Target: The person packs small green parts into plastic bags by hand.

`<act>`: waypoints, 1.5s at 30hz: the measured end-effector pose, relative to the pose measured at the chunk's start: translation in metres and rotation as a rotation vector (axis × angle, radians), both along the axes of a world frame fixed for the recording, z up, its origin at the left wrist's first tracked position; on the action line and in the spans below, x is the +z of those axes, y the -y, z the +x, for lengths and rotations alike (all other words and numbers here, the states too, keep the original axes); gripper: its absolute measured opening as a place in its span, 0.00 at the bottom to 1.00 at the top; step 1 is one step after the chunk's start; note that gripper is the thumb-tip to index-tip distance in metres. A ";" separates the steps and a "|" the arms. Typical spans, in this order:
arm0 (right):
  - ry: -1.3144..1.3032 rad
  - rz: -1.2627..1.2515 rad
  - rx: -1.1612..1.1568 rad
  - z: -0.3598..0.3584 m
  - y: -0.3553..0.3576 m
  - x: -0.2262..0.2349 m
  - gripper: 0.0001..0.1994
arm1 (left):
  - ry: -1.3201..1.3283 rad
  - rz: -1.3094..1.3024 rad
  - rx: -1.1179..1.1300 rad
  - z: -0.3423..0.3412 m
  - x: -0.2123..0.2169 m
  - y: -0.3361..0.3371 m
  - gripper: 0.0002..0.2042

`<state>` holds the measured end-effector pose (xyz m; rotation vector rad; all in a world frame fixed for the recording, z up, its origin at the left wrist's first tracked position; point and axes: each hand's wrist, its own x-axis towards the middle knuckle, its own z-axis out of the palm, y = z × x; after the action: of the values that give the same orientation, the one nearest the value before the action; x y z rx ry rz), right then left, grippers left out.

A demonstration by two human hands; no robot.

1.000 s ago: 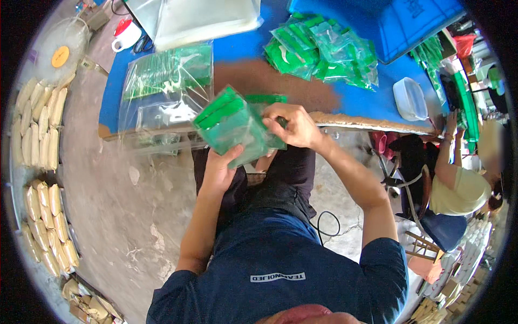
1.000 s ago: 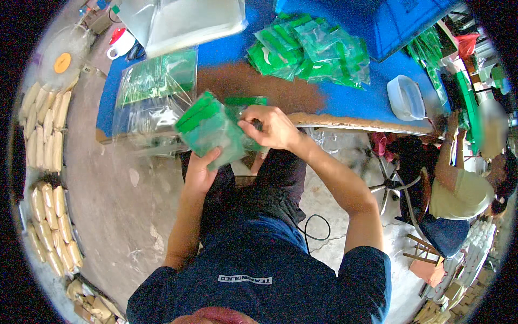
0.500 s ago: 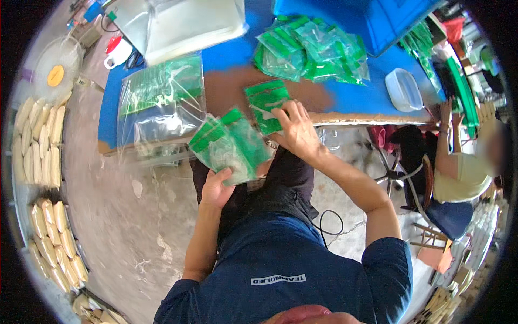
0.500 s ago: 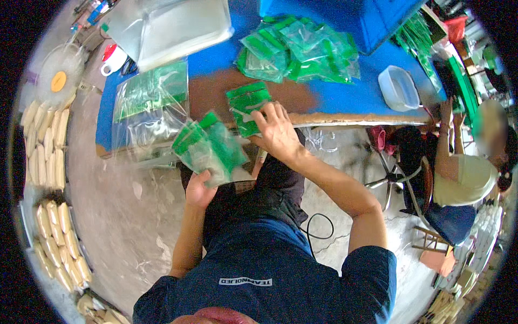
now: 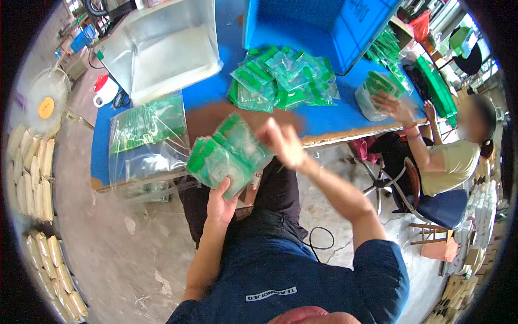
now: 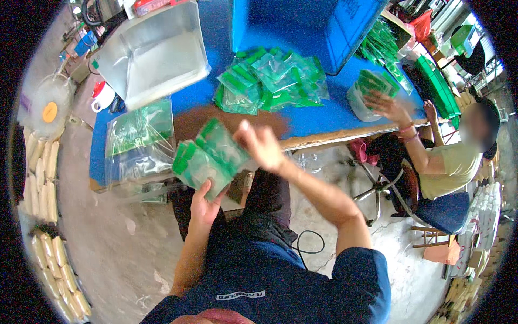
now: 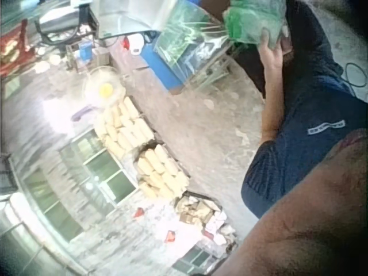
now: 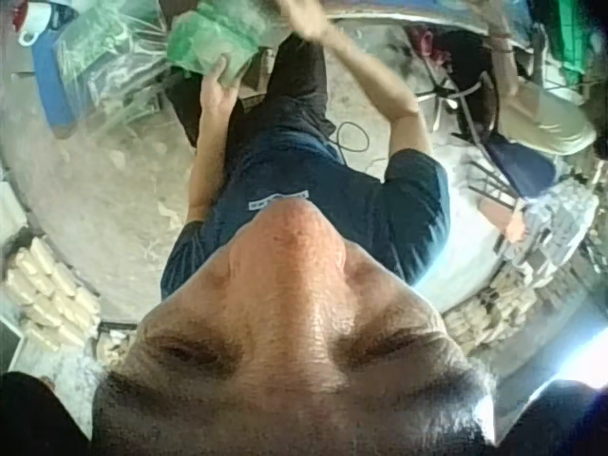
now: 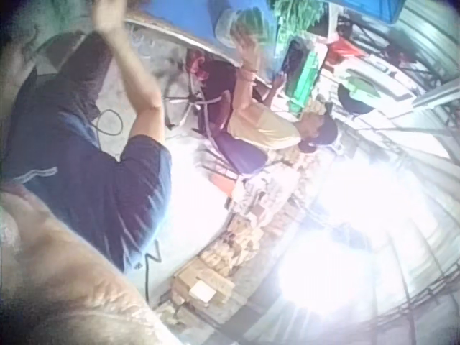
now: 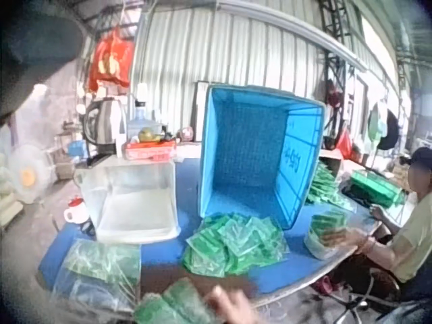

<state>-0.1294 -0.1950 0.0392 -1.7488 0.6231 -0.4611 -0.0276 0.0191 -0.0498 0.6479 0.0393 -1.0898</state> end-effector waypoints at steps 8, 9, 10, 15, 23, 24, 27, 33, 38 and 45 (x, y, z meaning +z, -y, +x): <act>-0.566 -1.168 -0.261 0.020 0.182 -0.046 0.40 | 0.020 -0.068 -0.054 -0.008 -0.027 -0.008 0.31; -0.552 -1.131 -0.259 0.025 0.166 -0.049 0.43 | 0.016 -0.065 -0.046 -0.008 -0.033 -0.013 0.28; -0.556 -1.131 -0.243 0.027 0.144 -0.047 0.43 | 0.005 -0.060 -0.037 -0.009 -0.028 -0.016 0.28; -0.418 -1.217 -0.187 0.008 0.048 -0.025 0.40 | -0.086 -0.093 -0.025 0.003 -0.023 -0.032 0.25; 0.027 -1.010 0.252 -0.004 -0.001 -0.018 0.15 | -0.028 -0.039 0.045 0.002 -0.011 -0.009 0.26; 0.068 -0.996 0.047 0.002 0.021 -0.018 0.16 | -0.028 -0.049 0.026 0.000 -0.005 -0.009 0.26; -0.295 -1.225 -0.267 0.012 0.057 -0.024 0.28 | -0.043 -0.066 -0.002 -0.001 -0.006 -0.016 0.28; -0.018 -1.156 0.268 0.000 -0.022 -0.038 0.20 | 0.073 -0.096 0.015 0.005 -0.015 -0.022 0.29; -0.251 -1.186 -0.348 0.023 0.050 -0.011 0.25 | 0.025 -0.086 -0.037 0.003 -0.007 -0.012 0.30; 0.048 -0.771 0.465 -0.006 0.004 -0.024 0.21 | 0.202 -0.089 -0.043 0.018 -0.004 -0.028 0.30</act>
<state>-0.1356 -0.1989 0.0149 -2.5125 -0.0398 -0.4382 -0.0101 0.0474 -0.0535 0.6778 -0.1972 -1.0571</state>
